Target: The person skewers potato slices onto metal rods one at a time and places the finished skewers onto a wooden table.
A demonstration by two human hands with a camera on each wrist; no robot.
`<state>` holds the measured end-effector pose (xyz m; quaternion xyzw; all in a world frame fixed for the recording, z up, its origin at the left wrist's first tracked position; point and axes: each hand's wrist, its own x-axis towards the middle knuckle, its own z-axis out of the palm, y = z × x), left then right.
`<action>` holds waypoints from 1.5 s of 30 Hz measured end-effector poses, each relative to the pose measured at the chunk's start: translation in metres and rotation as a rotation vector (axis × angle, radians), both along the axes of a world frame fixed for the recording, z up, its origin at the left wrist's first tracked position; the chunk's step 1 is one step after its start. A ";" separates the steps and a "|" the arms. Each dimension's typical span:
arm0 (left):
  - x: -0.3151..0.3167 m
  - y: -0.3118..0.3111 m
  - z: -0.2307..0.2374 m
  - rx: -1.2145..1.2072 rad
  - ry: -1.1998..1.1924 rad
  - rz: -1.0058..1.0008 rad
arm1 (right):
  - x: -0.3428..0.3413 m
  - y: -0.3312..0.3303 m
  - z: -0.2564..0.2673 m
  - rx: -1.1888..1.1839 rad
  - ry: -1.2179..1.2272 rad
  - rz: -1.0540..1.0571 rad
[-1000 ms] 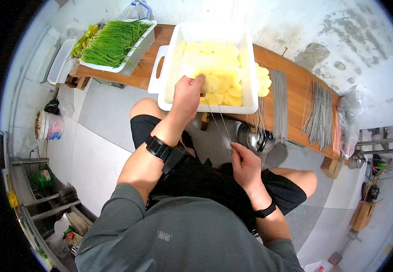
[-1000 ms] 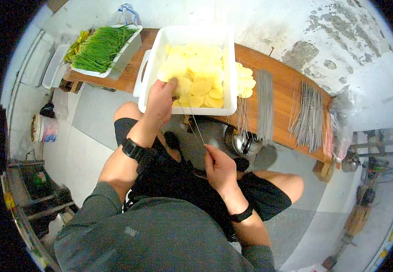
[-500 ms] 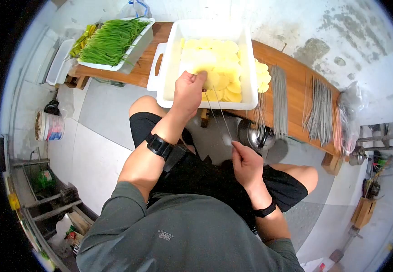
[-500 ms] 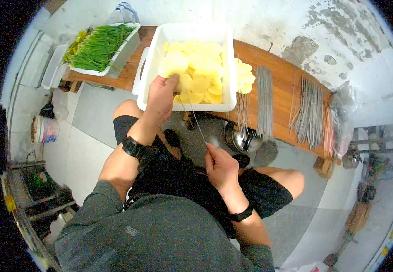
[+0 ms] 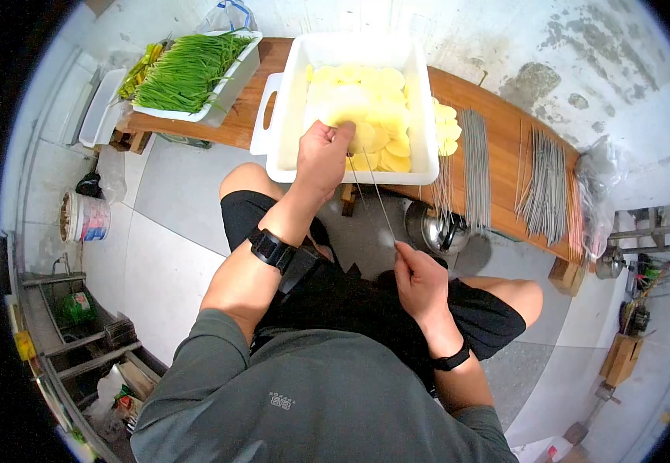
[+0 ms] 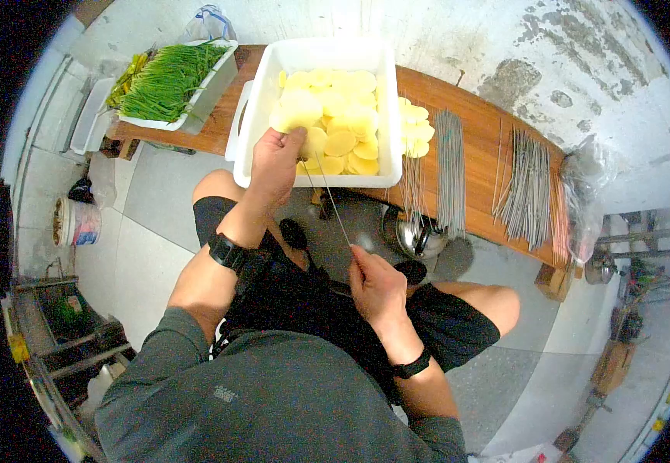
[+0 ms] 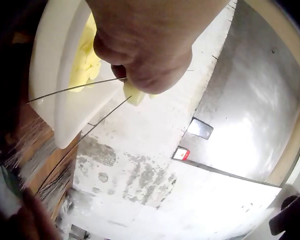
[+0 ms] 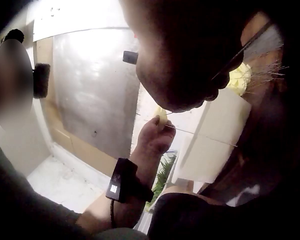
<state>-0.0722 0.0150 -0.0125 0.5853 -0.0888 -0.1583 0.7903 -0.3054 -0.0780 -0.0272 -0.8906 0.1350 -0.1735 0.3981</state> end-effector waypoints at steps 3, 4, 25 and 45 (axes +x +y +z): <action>-0.003 -0.002 0.004 0.048 -0.019 0.019 | 0.000 0.000 0.003 0.005 -0.004 0.003; -0.003 -0.002 0.001 0.084 -0.051 0.024 | -0.001 0.000 0.003 0.005 -0.004 0.002; -0.011 -0.009 -0.006 -0.093 0.101 -0.035 | 0.006 0.002 -0.034 -0.017 -0.161 -0.013; -0.024 -0.017 -0.007 -0.181 0.106 -0.040 | 0.010 0.009 -0.012 0.185 -0.142 -0.049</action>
